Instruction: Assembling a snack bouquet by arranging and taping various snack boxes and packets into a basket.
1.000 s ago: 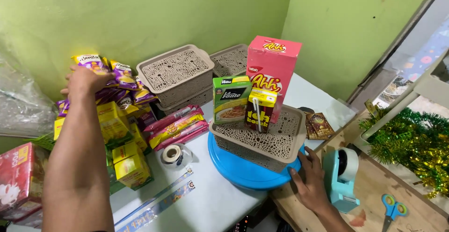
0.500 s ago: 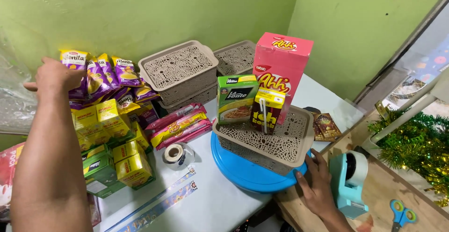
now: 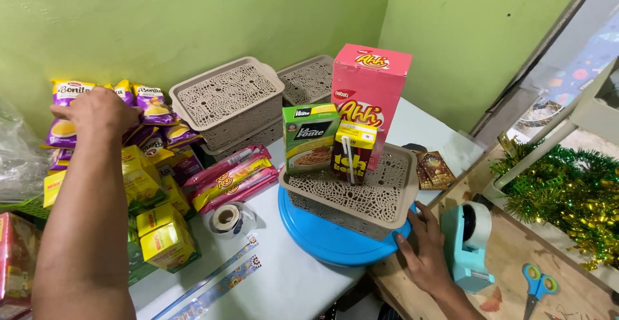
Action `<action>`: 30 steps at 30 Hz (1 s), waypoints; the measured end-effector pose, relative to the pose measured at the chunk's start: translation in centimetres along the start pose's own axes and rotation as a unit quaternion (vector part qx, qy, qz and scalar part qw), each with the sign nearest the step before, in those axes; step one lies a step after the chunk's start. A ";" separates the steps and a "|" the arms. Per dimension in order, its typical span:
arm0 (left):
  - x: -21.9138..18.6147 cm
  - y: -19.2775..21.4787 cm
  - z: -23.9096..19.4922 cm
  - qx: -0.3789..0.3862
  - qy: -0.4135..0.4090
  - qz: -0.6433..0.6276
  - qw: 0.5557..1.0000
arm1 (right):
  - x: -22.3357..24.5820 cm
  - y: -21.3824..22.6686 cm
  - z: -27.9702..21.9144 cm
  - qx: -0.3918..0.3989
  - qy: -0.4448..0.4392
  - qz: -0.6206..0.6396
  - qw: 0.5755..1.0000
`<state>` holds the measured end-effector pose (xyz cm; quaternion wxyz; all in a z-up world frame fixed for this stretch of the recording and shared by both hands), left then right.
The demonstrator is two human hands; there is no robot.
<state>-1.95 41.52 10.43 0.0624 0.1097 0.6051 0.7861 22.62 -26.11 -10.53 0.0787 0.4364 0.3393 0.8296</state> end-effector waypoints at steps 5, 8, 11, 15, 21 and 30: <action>-0.3 0.4 1.1 0.023 -0.026 -0.024 0.999 | -0.2 -0.1 -0.1 0.006 0.001 0.003 1.000; 0.2 0.3 3.8 0.016 -0.020 -0.074 0.997 | -0.1 0.0 -0.1 0.001 0.006 0.008 1.000; 0.8 1.8 6.2 0.028 -0.015 -0.118 0.993 | 0.4 0.2 0.0 0.003 0.007 0.016 1.000; 0.7 3.3 10.1 0.092 0.029 -0.334 0.937 | 1.3 0.6 -0.1 -0.014 0.021 0.022 0.999; -1.5 5.4 11.7 0.059 -0.250 -0.598 0.759 | 6.8 5.3 -0.7 -0.144 0.153 0.159 0.965; -15.7 17.9 -43.0 -0.360 -0.410 -0.609 0.575 | 20.8 11.0 4.0 -0.048 0.168 0.414 0.893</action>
Point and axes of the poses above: each hand's wrist, its own z-axis towards the middle knuckle, its own y-axis out of the back of the hand, x = y × z, the point moved 6 cm from there along z, towards the middle knuckle, and after that the axes turned 4 degrees about -x, right-handed, at the moved point
